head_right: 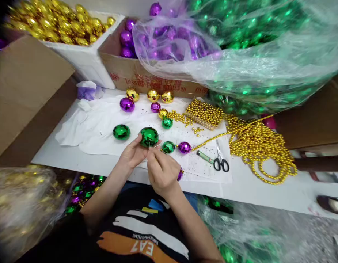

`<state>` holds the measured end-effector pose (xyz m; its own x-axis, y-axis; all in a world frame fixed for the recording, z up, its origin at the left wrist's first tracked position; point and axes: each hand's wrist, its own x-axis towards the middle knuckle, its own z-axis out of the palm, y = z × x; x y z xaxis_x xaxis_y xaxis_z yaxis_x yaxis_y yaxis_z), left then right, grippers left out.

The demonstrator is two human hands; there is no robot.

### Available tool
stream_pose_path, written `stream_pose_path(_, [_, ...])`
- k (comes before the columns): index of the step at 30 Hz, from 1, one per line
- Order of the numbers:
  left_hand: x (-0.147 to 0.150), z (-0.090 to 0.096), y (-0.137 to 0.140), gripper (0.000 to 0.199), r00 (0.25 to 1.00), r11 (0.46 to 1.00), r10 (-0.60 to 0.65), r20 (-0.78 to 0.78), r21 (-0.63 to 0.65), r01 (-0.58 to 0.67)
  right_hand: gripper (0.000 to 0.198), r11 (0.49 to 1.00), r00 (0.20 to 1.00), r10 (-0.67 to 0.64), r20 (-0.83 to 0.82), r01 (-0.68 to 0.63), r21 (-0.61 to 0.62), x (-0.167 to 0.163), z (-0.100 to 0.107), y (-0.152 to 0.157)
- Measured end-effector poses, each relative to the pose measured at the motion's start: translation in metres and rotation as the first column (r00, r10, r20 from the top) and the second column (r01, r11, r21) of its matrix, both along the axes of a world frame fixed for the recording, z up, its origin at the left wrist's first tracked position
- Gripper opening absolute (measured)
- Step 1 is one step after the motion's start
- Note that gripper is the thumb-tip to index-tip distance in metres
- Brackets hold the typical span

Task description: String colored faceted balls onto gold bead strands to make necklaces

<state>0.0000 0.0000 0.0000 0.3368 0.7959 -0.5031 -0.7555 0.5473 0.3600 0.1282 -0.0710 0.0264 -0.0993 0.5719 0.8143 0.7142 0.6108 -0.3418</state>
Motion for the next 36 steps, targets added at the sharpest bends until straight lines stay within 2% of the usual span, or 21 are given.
stream_pose_path(6, [-0.013, 0.003, -0.004, 0.040, 1.000, 0.999, -0.015, 0.010, -0.045, 0.015, 0.027, 0.988, 0.976, 0.063, -0.208, -0.090, -0.122, -0.008, 0.004, 0.006])
stream_pose_path(9, [-0.015, 0.000, -0.004, 0.044, 1.000, 0.996, 0.004, 0.013, -0.084, -0.003, 0.028, 0.987, 0.965, 0.057, -0.256, -0.094, -0.134, -0.010, 0.007, 0.007])
stream_pose_path(18, [-0.015, 0.002, -0.003, 0.057, 1.000, 0.989, 0.013, 0.014, -0.146, -0.011, 0.028, 0.995, 0.975, -0.005, -0.222, -0.017, -0.098, -0.004, 0.018, 0.004])
stream_pose_path(22, [-0.015, 0.002, -0.003, 0.057, 1.000, 0.990, 0.017, -0.010, -0.142, -0.018, 0.028, 0.997, 0.989, -0.042, -0.142, 0.032, -0.071, -0.004, 0.021, 0.004])
stream_pose_path(28, [-0.015, -0.004, -0.003, 0.055, 1.000, 0.993, 0.016, 0.015, -0.120, -0.014, 0.025, 0.996, 0.996, -0.088, -0.034, 0.087, -0.025, -0.009, 0.018, 0.004])
stream_pose_path(36, [-0.013, -0.004, -0.003, 0.053, 1.000, 0.993, 0.000, 0.017, -0.119, 0.002, 0.023, 0.995, 0.995, -0.098, -0.010, 0.098, -0.007, -0.011, 0.011, 0.006])
